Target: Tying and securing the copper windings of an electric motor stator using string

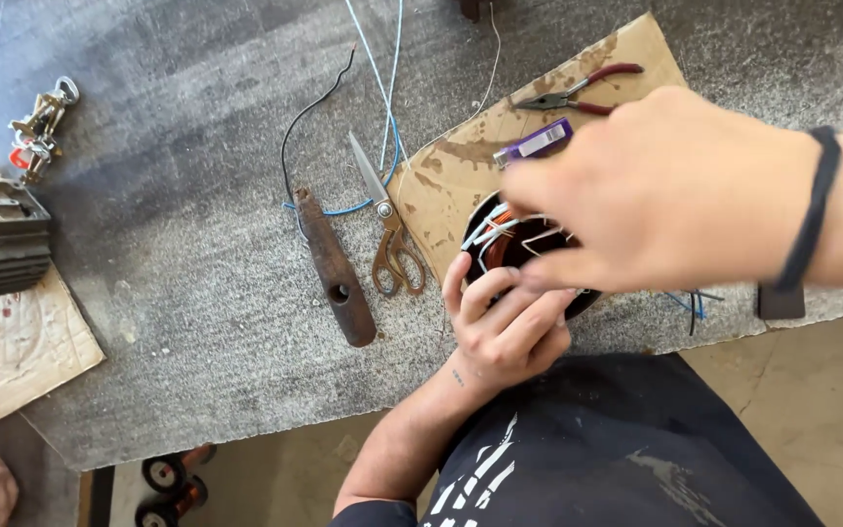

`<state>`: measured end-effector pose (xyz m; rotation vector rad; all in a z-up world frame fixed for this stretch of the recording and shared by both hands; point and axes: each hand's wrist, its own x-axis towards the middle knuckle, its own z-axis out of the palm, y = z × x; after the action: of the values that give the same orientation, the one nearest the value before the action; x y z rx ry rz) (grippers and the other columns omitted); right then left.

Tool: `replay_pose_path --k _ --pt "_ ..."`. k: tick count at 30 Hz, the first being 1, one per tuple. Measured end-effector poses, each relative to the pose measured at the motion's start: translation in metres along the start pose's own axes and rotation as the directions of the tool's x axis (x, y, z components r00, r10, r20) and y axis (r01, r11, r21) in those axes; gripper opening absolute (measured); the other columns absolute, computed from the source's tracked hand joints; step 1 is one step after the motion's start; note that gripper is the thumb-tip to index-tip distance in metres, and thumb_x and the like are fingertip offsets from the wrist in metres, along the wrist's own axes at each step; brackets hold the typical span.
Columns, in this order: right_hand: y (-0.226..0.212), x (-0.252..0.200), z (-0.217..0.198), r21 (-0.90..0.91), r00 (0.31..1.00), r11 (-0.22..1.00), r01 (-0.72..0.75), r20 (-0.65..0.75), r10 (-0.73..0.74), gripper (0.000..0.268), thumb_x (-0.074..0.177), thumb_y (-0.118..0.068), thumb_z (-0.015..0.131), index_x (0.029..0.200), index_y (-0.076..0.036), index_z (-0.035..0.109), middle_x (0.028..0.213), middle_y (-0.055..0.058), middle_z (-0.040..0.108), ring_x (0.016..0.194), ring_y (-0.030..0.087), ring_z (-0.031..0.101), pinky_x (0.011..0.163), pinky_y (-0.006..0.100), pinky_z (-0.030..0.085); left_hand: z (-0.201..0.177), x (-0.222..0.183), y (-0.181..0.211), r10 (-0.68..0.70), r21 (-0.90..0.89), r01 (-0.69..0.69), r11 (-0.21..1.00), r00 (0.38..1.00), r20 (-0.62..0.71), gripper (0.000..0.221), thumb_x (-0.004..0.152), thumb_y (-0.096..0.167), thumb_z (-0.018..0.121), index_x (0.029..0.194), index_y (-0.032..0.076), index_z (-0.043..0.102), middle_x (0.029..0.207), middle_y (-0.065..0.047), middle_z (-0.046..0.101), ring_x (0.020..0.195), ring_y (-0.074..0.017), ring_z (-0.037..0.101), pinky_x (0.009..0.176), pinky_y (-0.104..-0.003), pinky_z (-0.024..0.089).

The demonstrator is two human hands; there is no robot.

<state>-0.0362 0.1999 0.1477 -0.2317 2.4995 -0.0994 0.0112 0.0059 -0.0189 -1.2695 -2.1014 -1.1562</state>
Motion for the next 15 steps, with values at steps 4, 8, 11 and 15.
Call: replay_pose_path --k 4,8,11,15 --pt "-0.004 -0.005 0.001 -0.300 0.982 0.944 0.134 0.170 -0.085 0.027 0.091 -0.035 0.059 0.065 -0.030 0.066 0.068 -0.009 0.068 0.066 0.020 0.069 0.060 0.038 0.051 -0.001 -0.003 -0.002 0.013 -0.005 -0.013 1.000 0.999 0.033 0.020 0.096 0.022 0.058 0.107 0.019 0.075 0.096 0.006 0.078 0.100 -0.0203 0.058 0.117 -0.052 0.032" --pt "-0.007 0.012 0.005 -0.148 0.973 0.962 0.228 0.058 -0.222 0.034 0.098 -0.040 0.049 0.069 -0.030 0.063 0.072 -0.005 0.068 0.069 0.024 0.067 0.061 0.043 0.054 0.000 -0.005 -0.002 0.000 -0.005 0.000 1.000 1.000 0.020 0.019 0.093 0.021 0.061 0.103 0.021 0.077 0.096 0.006 0.078 0.101 -0.0210 0.060 0.116 -0.053 0.033" --pt "-0.003 0.023 0.025 0.180 0.978 0.963 0.199 -0.105 -0.183 0.037 0.099 -0.051 0.053 0.073 -0.031 0.069 0.068 -0.003 0.069 0.067 0.022 0.067 0.060 0.042 0.050 -0.003 -0.003 -0.002 -0.004 -0.009 0.004 1.000 1.000 0.028 0.021 0.094 0.020 0.059 0.107 0.020 0.076 0.092 0.006 0.077 0.101 -0.0212 0.060 0.116 -0.053 0.033" --pt "0.008 0.029 0.062 0.666 0.861 0.638 0.386 -0.508 0.009 0.026 0.100 -0.025 0.066 0.078 -0.011 0.072 0.059 -0.002 0.058 0.055 0.007 0.050 0.051 0.029 0.037 -0.005 -0.001 -0.001 -0.005 0.001 0.005 1.000 0.998 0.061 0.023 0.099 0.025 0.056 0.111 0.019 0.075 0.094 0.007 0.078 0.104 -0.0192 0.056 0.117 -0.051 0.030"
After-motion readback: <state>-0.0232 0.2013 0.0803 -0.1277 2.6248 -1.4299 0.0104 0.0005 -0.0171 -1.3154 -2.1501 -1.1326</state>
